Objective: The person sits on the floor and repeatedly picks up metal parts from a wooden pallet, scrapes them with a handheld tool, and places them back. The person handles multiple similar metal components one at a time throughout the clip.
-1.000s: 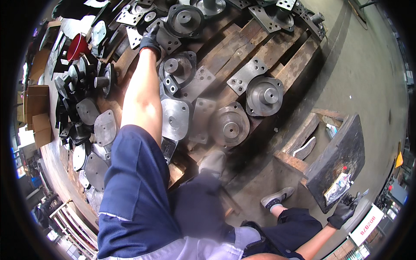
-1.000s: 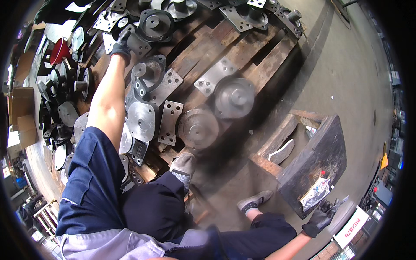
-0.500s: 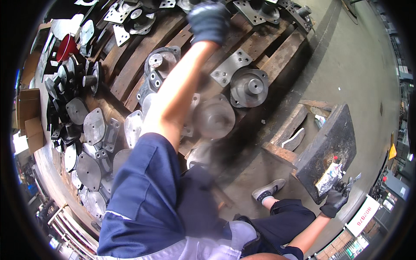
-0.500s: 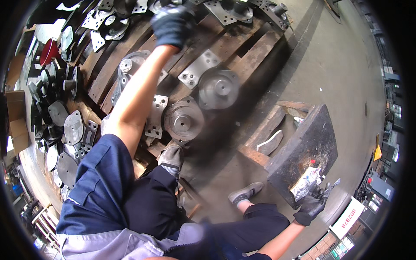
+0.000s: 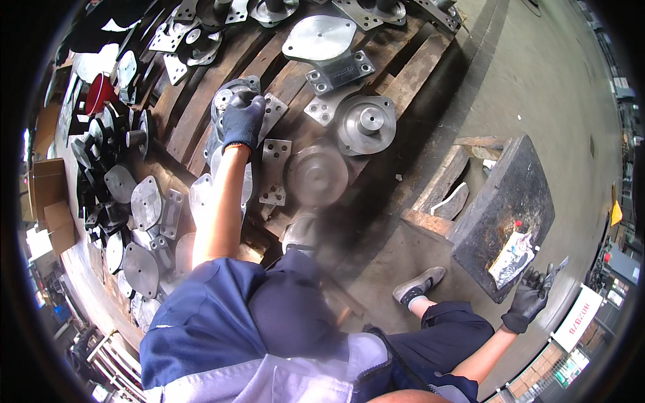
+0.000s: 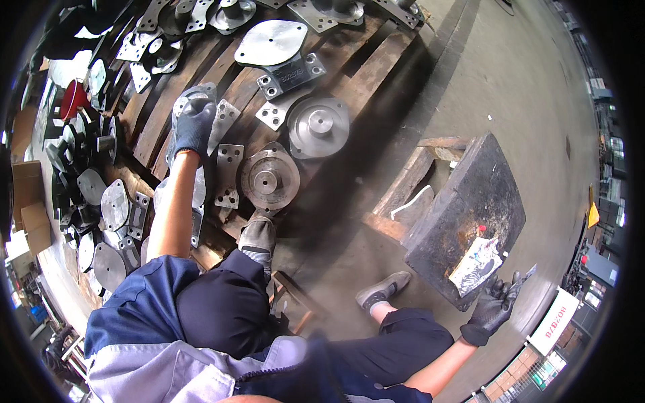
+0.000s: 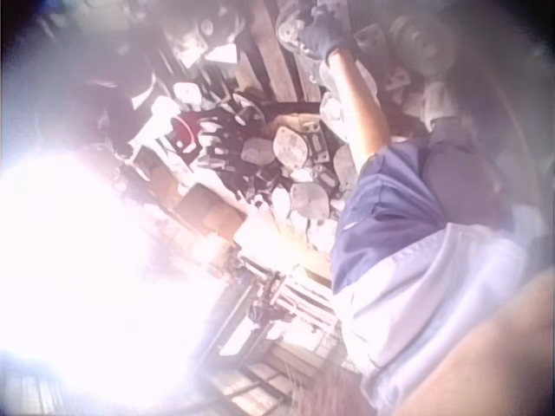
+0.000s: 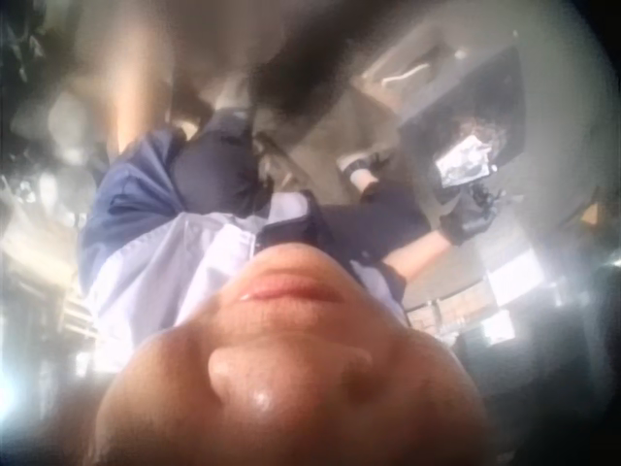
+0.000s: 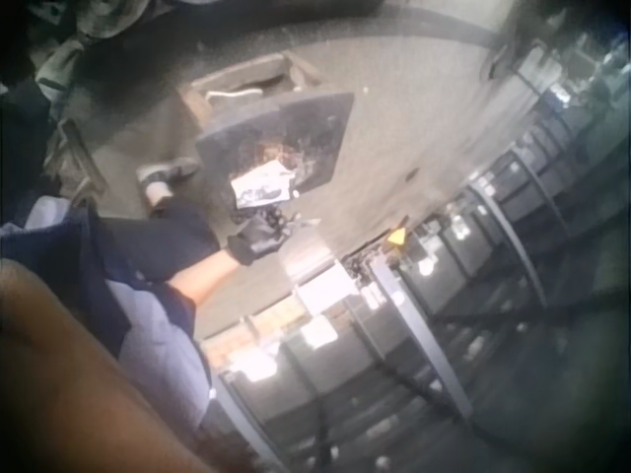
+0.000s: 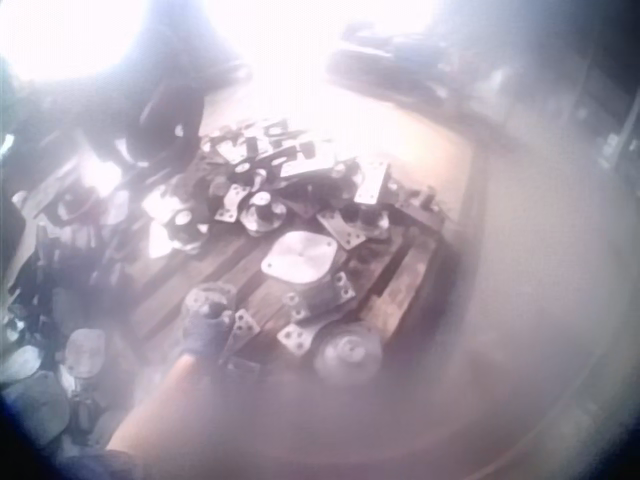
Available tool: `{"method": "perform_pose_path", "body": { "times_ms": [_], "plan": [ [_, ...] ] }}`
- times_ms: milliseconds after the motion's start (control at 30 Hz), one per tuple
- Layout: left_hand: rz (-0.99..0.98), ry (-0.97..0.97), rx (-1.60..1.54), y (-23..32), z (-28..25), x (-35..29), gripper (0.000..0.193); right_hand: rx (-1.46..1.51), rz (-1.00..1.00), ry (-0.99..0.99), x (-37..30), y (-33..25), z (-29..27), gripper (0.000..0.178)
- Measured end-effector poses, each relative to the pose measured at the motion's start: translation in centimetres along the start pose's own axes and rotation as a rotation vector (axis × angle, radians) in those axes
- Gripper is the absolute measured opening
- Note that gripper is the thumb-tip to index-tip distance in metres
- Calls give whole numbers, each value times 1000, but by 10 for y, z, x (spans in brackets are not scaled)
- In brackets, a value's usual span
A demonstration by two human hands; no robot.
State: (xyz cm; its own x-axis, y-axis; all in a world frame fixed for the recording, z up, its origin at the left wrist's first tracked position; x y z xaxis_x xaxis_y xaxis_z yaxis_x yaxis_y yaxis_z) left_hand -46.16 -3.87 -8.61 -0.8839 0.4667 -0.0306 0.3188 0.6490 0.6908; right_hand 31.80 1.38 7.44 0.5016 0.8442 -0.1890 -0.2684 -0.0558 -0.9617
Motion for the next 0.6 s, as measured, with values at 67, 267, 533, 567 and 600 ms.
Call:
{"method": "perform_pose_path", "body": {
  "times_ms": [67, 267, 533, 567, 600],
  "plan": [
    [33, -26, -74, -1, 17, 4, 24, 17, 18, -11, 3, 2, -1, 43],
    [47, -306, -252, 19, 61, -33, 24, 34, 10, 25, -5, 2, 10, 41],
    [519, -902, -115, 115, 64, -216, 27, -48, -21, -59, -13, 9, 22, 45],
    [533, -926, -101, 121, 59, -226, 27, -91, -41, -51, -12, 5, 20, 44],
    [558, -877, -114, 128, 50, -227, 26, -98, -52, -91, -11, 5, 26, 44]
  ]
}}
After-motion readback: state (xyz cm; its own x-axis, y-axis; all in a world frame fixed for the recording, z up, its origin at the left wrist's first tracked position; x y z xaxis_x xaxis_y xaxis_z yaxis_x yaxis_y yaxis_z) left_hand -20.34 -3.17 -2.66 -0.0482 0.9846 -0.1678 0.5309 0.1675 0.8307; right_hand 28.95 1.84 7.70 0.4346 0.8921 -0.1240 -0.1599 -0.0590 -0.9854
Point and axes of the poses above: each hand's wrist, its own x-axis towards the middle knuckle, its own z-axis out of the palm, y = z × x, the point moved 10 cm from there along x, towards the middle knuckle, and after that the axes turned 11 degrees about y, right-handed, at the moved point
